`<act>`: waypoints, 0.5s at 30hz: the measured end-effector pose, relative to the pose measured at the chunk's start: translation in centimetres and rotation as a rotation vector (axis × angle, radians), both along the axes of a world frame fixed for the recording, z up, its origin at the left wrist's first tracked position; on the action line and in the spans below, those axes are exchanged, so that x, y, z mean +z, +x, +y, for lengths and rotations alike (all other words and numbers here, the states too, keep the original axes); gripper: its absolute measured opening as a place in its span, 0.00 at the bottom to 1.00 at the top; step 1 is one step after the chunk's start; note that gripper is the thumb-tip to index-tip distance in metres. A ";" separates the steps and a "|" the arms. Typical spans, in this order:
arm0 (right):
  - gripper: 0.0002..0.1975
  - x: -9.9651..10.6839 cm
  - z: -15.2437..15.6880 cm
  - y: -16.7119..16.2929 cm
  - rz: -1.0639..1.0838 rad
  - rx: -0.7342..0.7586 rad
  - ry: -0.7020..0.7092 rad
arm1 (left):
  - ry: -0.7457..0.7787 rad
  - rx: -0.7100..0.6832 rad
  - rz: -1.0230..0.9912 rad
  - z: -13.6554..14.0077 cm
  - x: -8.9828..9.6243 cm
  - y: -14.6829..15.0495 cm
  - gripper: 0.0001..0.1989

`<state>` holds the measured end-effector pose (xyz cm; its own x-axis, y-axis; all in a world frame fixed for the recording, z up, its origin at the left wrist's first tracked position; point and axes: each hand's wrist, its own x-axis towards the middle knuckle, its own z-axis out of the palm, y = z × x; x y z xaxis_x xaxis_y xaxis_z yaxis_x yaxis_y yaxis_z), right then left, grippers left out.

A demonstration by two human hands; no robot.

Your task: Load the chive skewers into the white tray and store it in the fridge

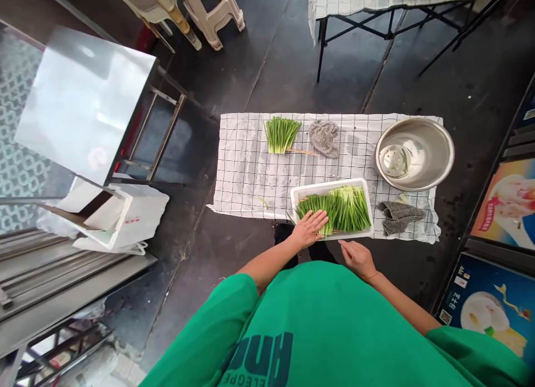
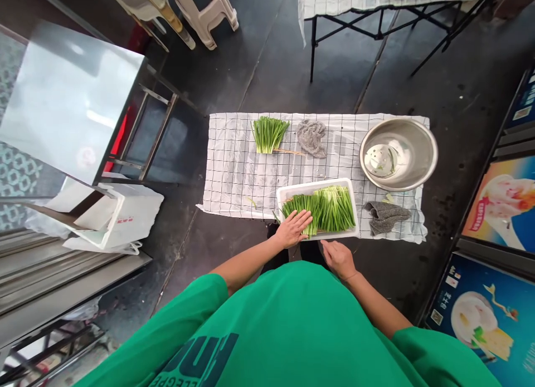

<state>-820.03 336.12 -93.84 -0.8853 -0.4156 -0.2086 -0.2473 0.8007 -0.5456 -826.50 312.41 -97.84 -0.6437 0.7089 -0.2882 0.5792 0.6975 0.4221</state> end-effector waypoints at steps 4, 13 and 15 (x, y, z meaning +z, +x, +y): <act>0.18 2.7 -1.4 -7.0 0.098 -0.206 -0.112 | 0.095 -0.016 0.021 -0.1 1.2 -0.7 0.39; 0.19 1.5 -6.7 -26.7 -0.004 -0.382 -0.047 | 0.145 0.856 0.110 -13.8 1.7 5.0 0.21; 0.20 -0.2 -8.4 -28.9 -0.107 -0.315 0.077 | 0.072 1.078 0.042 -18.2 1.3 7.2 0.18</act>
